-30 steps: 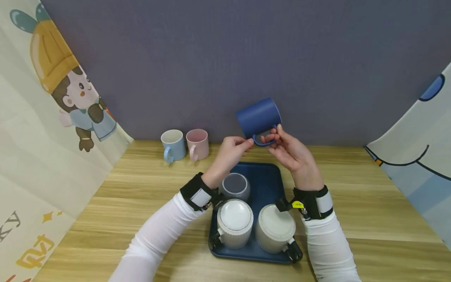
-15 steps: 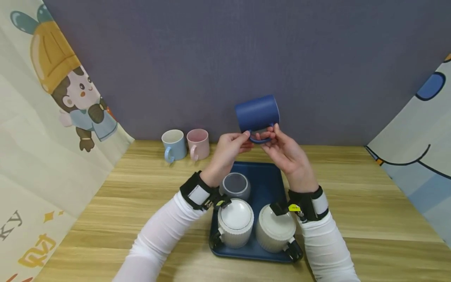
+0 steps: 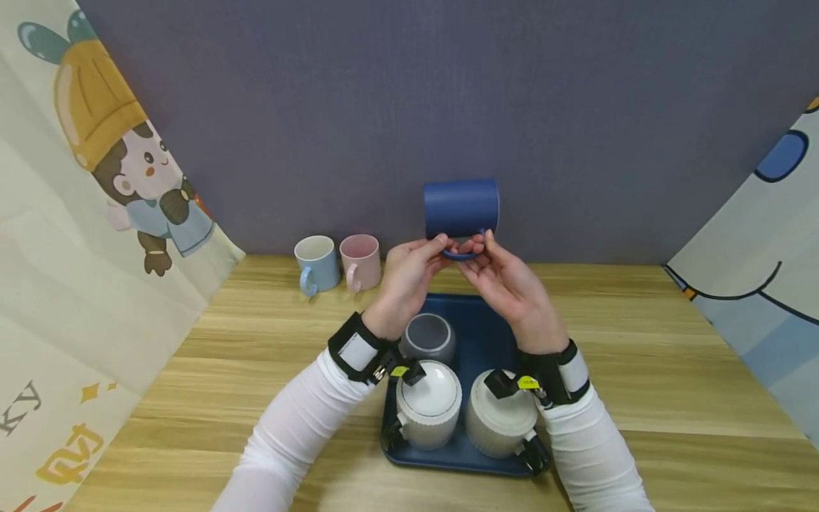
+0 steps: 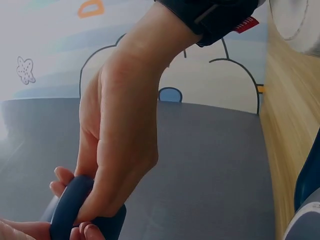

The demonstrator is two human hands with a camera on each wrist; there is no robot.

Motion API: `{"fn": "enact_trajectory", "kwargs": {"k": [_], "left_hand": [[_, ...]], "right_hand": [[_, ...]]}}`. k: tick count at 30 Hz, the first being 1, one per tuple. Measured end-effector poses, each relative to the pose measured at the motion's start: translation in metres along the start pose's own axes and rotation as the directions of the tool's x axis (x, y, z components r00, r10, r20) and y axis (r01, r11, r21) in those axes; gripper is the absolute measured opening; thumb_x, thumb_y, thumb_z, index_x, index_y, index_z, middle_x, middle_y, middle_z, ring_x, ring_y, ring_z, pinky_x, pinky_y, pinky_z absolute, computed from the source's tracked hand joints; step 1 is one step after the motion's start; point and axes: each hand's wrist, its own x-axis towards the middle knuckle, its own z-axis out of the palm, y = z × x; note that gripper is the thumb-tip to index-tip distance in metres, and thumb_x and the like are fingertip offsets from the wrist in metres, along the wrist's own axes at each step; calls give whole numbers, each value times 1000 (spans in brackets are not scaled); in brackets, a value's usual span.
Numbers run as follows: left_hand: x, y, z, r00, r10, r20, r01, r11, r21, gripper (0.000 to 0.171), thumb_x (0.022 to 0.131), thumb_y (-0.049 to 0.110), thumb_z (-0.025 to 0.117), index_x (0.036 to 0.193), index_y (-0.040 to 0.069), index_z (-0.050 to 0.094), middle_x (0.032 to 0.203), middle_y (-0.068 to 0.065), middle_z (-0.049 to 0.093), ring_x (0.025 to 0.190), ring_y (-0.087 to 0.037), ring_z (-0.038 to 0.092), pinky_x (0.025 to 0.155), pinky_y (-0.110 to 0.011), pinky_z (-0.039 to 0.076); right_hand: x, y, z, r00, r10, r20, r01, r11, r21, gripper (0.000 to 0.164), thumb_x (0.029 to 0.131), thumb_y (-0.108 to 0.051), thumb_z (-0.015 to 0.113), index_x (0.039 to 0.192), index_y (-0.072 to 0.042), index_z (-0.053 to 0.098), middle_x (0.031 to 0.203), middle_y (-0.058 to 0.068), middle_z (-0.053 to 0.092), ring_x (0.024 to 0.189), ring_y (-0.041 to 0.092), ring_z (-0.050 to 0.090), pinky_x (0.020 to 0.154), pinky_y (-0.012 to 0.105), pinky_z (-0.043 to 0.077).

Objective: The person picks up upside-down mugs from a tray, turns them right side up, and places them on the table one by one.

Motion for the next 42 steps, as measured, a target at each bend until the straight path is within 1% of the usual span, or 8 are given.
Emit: {"fn": "enact_trajectory", "kwargs": {"k": [8, 13, 16, 21, 26, 28, 36, 42], "left_hand": [[-1, -3, -3, 1000, -8, 26, 10, 999, -46, 15, 94, 3, 54, 89, -4, 66, 76, -2, 69, 77, -12, 65, 78, -24, 51], [0, -2, -3, 1000, 9, 25, -8, 998, -57, 15, 94, 3, 54, 96, -9, 64, 76, -2, 68, 78, -12, 65, 78, -24, 50], [-1, -2, -3, 999, 31, 11, -30, 997, -68, 14, 93, 1, 54, 97, -10, 63, 76, -2, 67, 78, -12, 65, 78, -24, 50], [-2, -2, -3, 997, 73, -2, -73, 995, -68, 10, 92, 1, 56, 90, -4, 64, 76, -3, 66, 78, -12, 64, 79, -23, 50], [-3, -2, -3, 996, 93, -16, -93, 994, -52, 11, 92, 1, 57, 95, -8, 64, 76, -3, 66, 78, -12, 64, 79, -22, 51], [-4, -2, -3, 995, 94, -22, -95, 995, -44, 12, 92, 1, 57, 96, -8, 63, 76, -3, 66, 78, -11, 64, 78, -22, 51], [-6, -6, -4, 992, 126, -21, -127, 991, -40, 11, 91, 1, 58, 95, -8, 64, 77, -3, 67, 78, -13, 66, 81, -25, 51], [-6, -8, -3, 991, 132, -16, -132, 991, -37, 16, 93, 2, 57, 99, -12, 62, 77, -3, 67, 76, -12, 64, 78, -23, 51]], "right_hand": [[1, 2, 2, 997, 14, -80, -21, 995, -92, 27, 98, -26, 43, 91, -3, 56, 89, 7, 56, 92, 17, 59, 94, 29, 45], [2, 1, 3, 997, 31, -74, -41, 989, -144, 29, 98, -28, 43, 91, -5, 58, 90, 6, 58, 95, 16, 58, 94, 27, 45], [2, 2, 2, 997, 52, -49, -59, 988, -143, 29, 99, -28, 43, 91, -4, 58, 91, 6, 59, 97, 16, 59, 95, 28, 45], [3, 1, 0, 996, 82, -27, -84, 991, -106, 28, 99, -25, 42, 98, -3, 59, 93, 8, 63, 95, 16, 61, 94, 29, 47], [2, 2, -1, 991, 86, -98, -93, 993, -69, 24, 97, -23, 46, 107, -4, 58, 98, 9, 62, 93, 16, 63, 92, 31, 50], [2, 2, -1, 988, 86, -126, -95, 993, -68, 23, 97, -22, 48, 107, -4, 58, 100, 8, 60, 95, 17, 63, 92, 30, 50], [1, 3, -1, 981, 84, -173, -101, 990, -93, 26, 96, -23, 49, 107, -3, 62, 105, 10, 59, 98, 18, 62, 89, 28, 51], [0, 3, -3, 978, 104, -180, -122, 988, -93, 25, 96, -24, 48, 107, -5, 61, 106, 9, 57, 96, 17, 62, 87, 27, 51]]}}
